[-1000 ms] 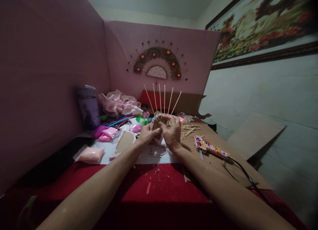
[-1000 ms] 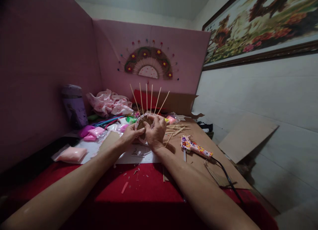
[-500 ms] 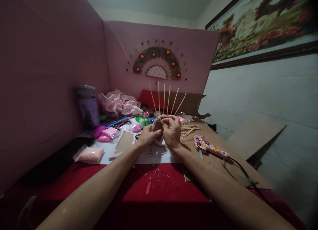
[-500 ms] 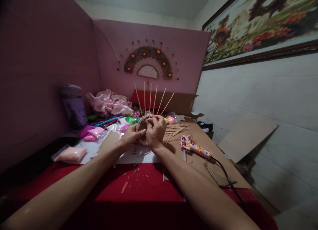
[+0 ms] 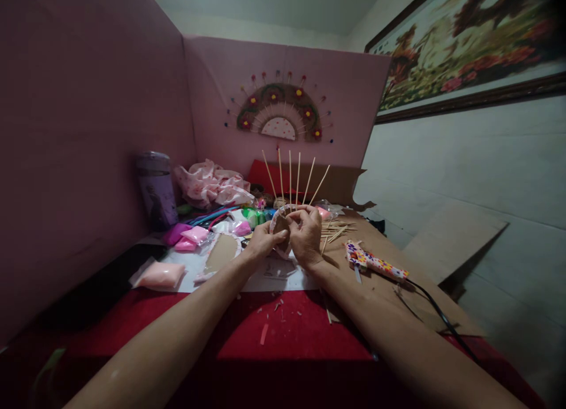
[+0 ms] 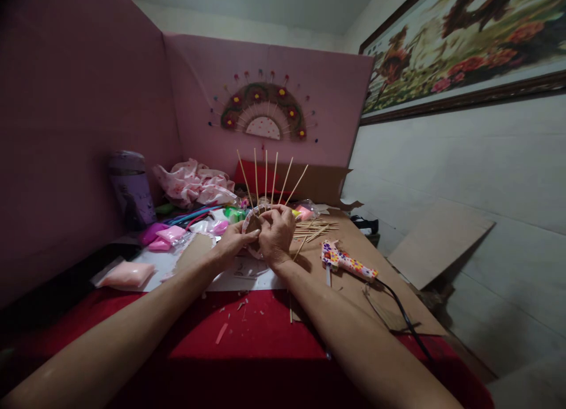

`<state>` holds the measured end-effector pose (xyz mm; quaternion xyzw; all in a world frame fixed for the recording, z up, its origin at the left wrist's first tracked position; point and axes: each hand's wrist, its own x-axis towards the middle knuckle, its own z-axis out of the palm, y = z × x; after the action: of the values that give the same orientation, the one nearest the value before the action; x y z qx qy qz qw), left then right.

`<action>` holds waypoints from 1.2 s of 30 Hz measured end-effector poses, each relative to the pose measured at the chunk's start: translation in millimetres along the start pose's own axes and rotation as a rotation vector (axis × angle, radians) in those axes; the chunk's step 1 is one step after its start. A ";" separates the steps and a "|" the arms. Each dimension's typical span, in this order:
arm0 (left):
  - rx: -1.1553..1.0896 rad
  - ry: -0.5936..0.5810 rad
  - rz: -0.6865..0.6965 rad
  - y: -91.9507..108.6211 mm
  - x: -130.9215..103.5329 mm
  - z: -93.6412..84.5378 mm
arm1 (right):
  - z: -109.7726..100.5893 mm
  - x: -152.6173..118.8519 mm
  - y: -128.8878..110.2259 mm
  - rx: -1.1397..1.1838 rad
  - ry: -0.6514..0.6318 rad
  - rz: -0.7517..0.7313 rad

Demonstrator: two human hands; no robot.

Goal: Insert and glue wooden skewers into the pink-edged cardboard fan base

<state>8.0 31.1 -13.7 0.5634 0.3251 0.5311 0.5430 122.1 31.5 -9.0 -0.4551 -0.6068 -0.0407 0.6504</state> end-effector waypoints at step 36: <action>-0.066 0.115 -0.060 9.5 -4.2 4.1 | 5.1 -0.9 1.9 0.291 0.011 0.205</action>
<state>9.0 24.1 -5.0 0.5038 0.3548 0.5564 0.5574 119.2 35.5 -11.5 -0.4153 -0.5534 0.1116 0.7133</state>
